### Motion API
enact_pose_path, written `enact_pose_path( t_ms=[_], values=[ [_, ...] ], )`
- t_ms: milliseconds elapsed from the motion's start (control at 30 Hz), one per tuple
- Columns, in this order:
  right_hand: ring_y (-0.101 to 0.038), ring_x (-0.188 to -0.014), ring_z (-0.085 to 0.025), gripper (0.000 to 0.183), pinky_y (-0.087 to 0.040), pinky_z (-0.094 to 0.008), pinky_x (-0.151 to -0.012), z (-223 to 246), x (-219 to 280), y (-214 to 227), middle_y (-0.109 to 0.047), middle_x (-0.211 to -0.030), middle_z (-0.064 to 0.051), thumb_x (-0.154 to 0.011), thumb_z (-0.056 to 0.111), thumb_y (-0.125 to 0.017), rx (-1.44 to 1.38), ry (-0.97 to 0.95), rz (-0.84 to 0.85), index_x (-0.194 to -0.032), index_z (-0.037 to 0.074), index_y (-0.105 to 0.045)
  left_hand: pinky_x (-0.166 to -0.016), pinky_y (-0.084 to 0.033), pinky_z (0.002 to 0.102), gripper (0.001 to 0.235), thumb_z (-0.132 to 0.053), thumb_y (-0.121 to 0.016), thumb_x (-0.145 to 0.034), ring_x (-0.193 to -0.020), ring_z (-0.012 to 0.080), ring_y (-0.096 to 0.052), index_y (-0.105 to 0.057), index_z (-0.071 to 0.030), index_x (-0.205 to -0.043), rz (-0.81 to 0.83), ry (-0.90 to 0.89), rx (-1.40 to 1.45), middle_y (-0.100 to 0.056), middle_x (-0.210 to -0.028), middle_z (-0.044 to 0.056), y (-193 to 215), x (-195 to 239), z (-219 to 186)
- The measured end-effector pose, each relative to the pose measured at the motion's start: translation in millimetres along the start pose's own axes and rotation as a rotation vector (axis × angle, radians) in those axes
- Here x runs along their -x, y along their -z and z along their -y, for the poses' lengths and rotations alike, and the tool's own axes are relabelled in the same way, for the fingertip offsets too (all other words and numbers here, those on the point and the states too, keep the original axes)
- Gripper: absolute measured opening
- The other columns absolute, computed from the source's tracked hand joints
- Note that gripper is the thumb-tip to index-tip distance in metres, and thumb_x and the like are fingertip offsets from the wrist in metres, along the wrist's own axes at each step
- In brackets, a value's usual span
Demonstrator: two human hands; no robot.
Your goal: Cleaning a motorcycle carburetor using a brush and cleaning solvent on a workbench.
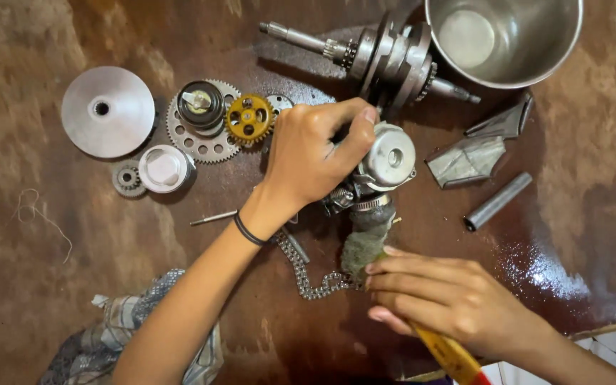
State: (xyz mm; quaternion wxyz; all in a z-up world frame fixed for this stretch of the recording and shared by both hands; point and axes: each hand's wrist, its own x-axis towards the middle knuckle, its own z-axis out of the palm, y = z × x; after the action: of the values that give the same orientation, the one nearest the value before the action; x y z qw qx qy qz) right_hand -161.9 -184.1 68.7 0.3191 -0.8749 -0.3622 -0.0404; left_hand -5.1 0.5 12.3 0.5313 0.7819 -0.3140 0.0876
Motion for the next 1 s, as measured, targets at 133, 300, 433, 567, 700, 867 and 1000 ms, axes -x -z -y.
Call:
enact_pose_path(
  t_ms=[133,300,433,567,700,867,1000],
  values=[
    [-0.076,-0.099,-0.024,0.016,-0.062,-0.04,-0.091,2,-10,11,-0.078,-0.097,-0.006,-0.087,0.018,-0.08,0.02,0.056,0.066,-0.089,0.004,-0.073,-0.054,-0.046,0.036,0.037,-0.036,-0.053,-0.104,-0.058,0.0234,-0.068,-0.076,-0.009,-0.095,-0.007,-0.016,0.009,-0.07,-0.071,0.009,-3,-1,4],
    [-0.075,-0.105,-0.026,0.015,-0.061,-0.038,-0.088,6,-17,4,-0.077,-0.099,-0.006,-0.086,0.016,-0.08,-0.039,0.021,0.146,-0.089,0.003,-0.073,-0.051,-0.044,0.038,0.037,-0.035,-0.053,-0.104,-0.052,0.0233,-0.067,-0.076,-0.009,-0.089,0.03,0.006,0.031,-0.072,-0.069,0.007,-7,-2,9],
    [-0.074,-0.104,-0.026,0.017,-0.061,-0.04,-0.09,4,-24,17,-0.075,-0.101,-0.009,-0.088,0.015,-0.079,0.017,0.095,0.084,-0.096,0.001,-0.073,-0.058,-0.05,0.038,0.036,-0.035,-0.055,-0.106,-0.064,0.0262,-0.071,-0.075,-0.009,-0.09,-0.008,-0.015,-0.025,-0.07,-0.073,0.01,-2,-3,7],
    [-0.074,-0.102,-0.026,0.017,-0.061,-0.038,-0.086,4,-20,4,-0.076,-0.1,-0.007,-0.086,0.019,-0.08,0.063,0.067,0.104,-0.092,0.004,-0.074,-0.06,-0.051,0.039,0.035,-0.036,-0.057,-0.104,-0.067,0.0304,-0.071,-0.075,-0.008,-0.094,-0.03,-0.032,-0.004,-0.07,-0.075,0.012,-1,2,4],
    [-0.074,-0.1,-0.024,0.017,-0.061,-0.041,-0.093,7,-24,16,-0.076,-0.099,-0.007,-0.087,0.019,-0.08,0.054,0.084,0.13,-0.087,0.004,-0.071,-0.062,-0.051,0.039,0.037,-0.038,-0.056,-0.105,-0.068,0.031,-0.071,-0.075,-0.007,-0.098,-0.061,-0.087,-0.028,-0.071,-0.079,0.013,-7,2,9],
    [-0.075,-0.1,-0.025,0.016,-0.061,-0.039,-0.086,6,-23,8,-0.077,-0.096,-0.007,-0.086,0.017,-0.08,0.054,0.03,0.116,-0.09,0.003,-0.074,-0.058,-0.049,0.039,0.039,-0.037,-0.054,-0.106,-0.063,0.0282,-0.07,-0.075,-0.007,-0.093,-0.001,-0.018,-0.005,-0.069,-0.072,0.012,-1,0,4],
    [-0.076,-0.1,-0.023,0.017,-0.062,-0.042,-0.093,9,-22,14,-0.077,-0.097,-0.006,-0.086,0.017,-0.081,0.023,0.009,0.088,-0.093,0.004,-0.073,-0.051,-0.045,0.038,0.037,-0.038,-0.056,-0.102,-0.052,0.0239,-0.067,-0.078,-0.009,-0.091,0.021,0.046,-0.041,-0.067,-0.062,0.01,-4,-2,5]
  ],
)
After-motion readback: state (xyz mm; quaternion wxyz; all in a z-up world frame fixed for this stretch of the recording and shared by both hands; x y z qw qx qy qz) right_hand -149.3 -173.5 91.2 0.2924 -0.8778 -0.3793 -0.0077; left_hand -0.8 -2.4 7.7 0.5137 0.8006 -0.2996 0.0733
